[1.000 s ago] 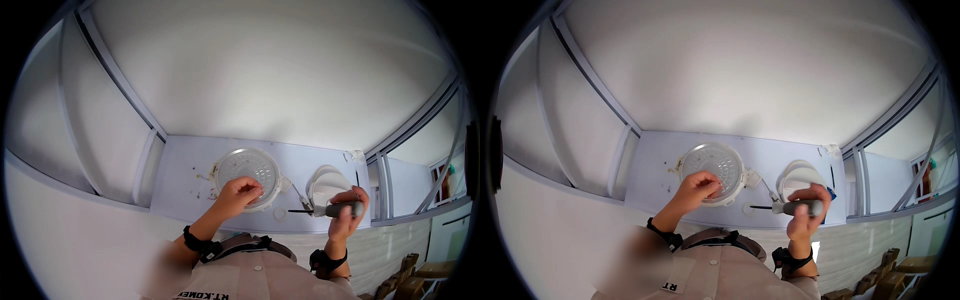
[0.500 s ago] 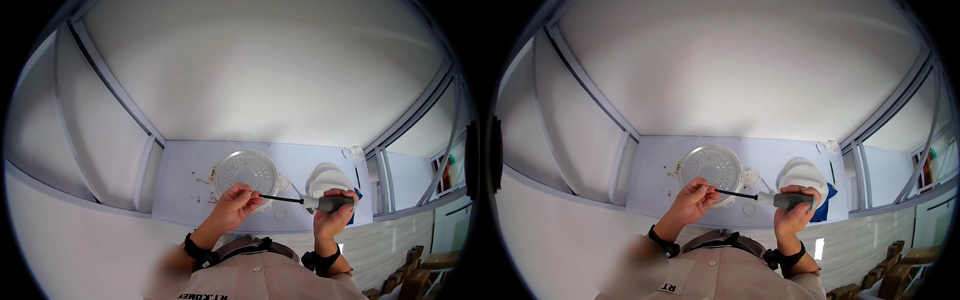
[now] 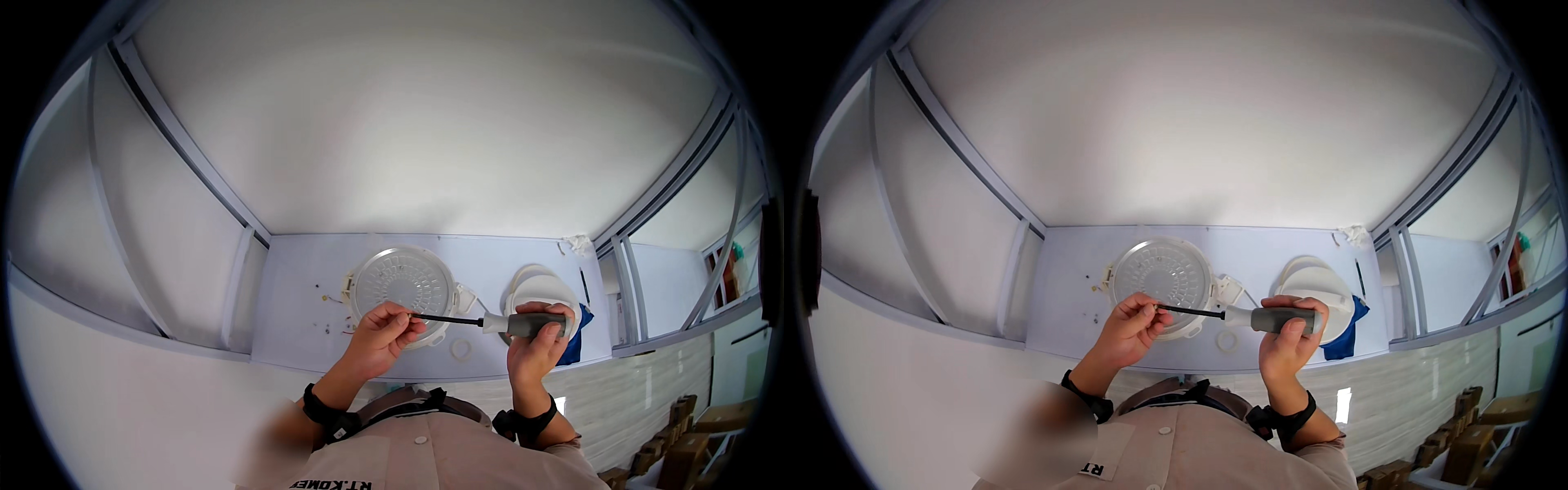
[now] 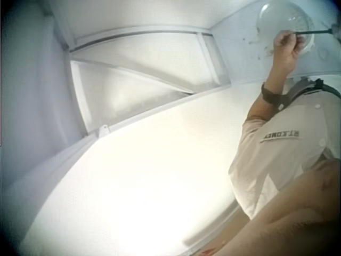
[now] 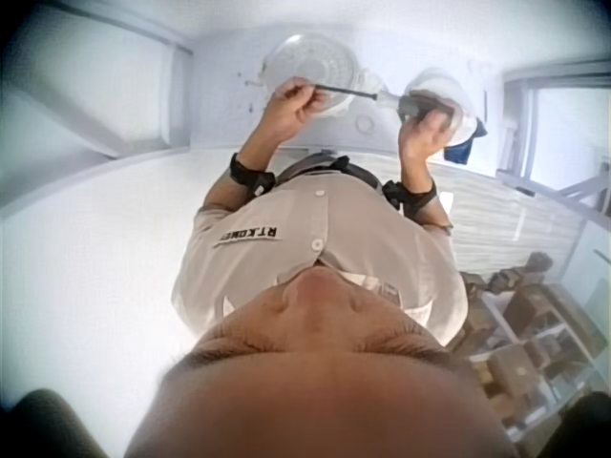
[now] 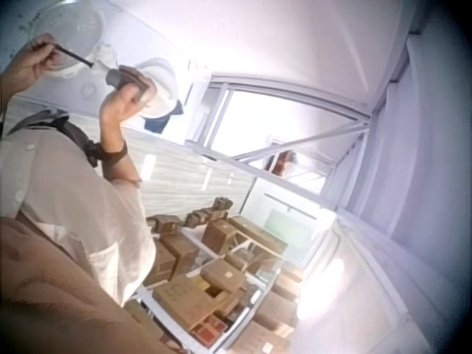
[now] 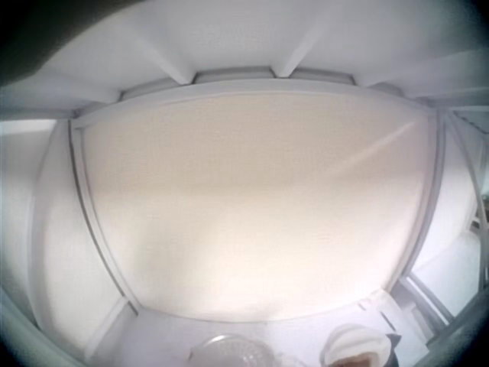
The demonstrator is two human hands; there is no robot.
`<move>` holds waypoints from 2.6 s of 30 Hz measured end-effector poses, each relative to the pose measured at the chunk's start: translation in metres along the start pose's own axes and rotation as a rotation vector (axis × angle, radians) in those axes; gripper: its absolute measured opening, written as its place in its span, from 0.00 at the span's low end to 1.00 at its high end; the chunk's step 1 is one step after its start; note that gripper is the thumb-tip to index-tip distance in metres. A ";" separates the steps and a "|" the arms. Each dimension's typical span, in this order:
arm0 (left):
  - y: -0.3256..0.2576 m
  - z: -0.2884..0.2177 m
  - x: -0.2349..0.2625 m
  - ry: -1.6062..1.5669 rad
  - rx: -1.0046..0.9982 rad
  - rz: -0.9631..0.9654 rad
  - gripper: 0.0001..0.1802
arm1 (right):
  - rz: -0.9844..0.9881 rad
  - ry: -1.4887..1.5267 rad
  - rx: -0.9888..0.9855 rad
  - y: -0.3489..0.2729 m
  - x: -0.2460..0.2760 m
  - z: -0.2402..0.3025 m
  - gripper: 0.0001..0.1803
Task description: The person assembles a ceiling light fixture by hand, attaching small components to the fixture base and securing them with a screwdriver. The person repeatedly picks up parts, aligns them, and fastens them in place.
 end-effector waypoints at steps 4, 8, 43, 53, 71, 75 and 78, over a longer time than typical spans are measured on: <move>0.000 0.000 0.006 -0.042 -0.011 -0.054 0.06 | 0.052 -0.027 0.038 -0.003 -0.006 0.003 0.31; 0.000 -0.002 0.006 -0.040 -0.041 -0.069 0.04 | 0.095 -0.035 0.071 -0.004 -0.012 0.005 0.32; 0.004 -0.012 0.019 0.040 -0.177 -0.089 0.06 | 0.420 -0.166 -0.062 0.004 -0.003 0.016 0.29; -0.008 -0.038 -0.017 1.062 -0.346 -0.040 0.06 | 0.304 -0.234 -0.063 0.018 0.001 0.033 0.24; -0.033 -0.025 -0.029 1.752 -0.730 0.146 0.15 | 0.558 -0.444 0.104 0.018 -0.056 0.042 0.32; -0.035 -0.025 -0.025 1.734 -0.715 0.101 0.15 | 0.570 -0.514 0.175 0.021 -0.074 0.041 0.30; -0.034 -0.025 -0.024 1.741 -0.734 0.116 0.18 | 0.589 -0.506 0.165 0.023 -0.084 0.040 0.30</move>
Point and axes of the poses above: each hand's wrist, its own y-axis towards the middle knuckle, its own x-axis out of the back of the hand, z = x × y, the point moved 6 cm from there along y, towards the middle knuckle
